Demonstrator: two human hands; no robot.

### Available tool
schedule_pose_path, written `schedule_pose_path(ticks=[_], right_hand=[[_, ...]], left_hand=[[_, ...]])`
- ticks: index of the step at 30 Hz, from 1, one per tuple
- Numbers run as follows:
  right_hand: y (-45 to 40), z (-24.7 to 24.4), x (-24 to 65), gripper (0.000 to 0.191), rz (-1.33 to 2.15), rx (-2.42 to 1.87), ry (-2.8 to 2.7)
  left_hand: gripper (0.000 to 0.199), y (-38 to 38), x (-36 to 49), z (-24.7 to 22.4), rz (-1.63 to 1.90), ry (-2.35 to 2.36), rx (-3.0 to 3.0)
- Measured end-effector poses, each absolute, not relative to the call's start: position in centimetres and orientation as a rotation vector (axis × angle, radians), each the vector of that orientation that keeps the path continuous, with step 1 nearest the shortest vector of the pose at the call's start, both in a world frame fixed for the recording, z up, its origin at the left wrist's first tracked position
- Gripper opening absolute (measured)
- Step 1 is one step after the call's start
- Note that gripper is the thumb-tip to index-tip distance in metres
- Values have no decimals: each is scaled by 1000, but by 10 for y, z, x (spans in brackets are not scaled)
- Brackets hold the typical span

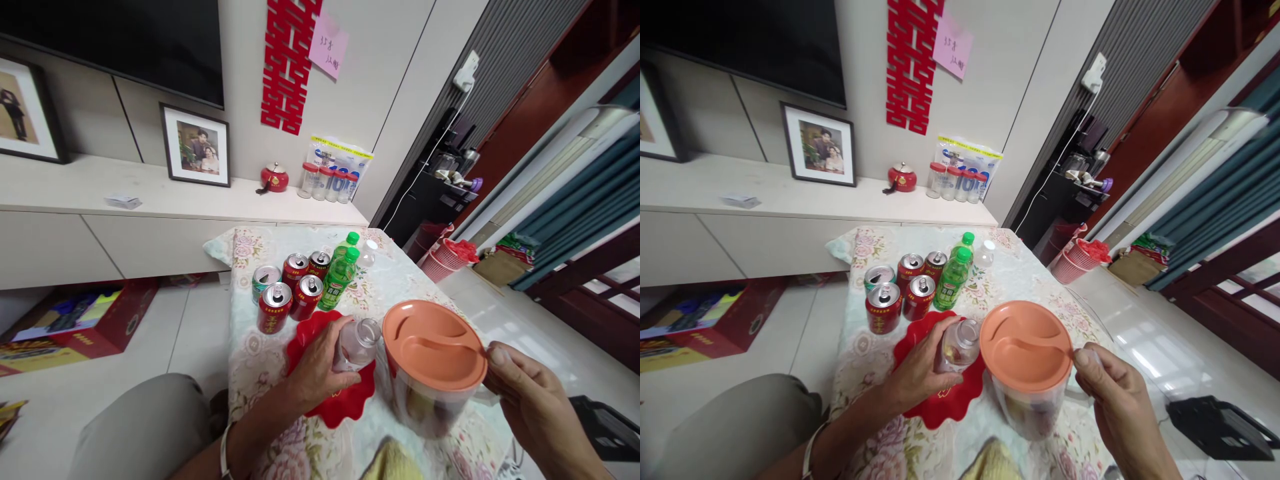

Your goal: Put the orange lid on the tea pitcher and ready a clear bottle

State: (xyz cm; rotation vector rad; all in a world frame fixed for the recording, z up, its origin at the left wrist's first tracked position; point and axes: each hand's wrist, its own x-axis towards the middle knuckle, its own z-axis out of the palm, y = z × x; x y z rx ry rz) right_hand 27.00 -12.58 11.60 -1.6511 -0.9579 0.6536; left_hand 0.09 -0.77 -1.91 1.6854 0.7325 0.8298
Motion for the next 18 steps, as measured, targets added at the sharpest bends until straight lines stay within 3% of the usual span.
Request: schedule_pose_path(ticks=[18], right_hand=[[-124, 124, 267, 60, 598, -1720, -1044]], left_hand=[[92, -7, 3, -24, 833, 709, 1665]])
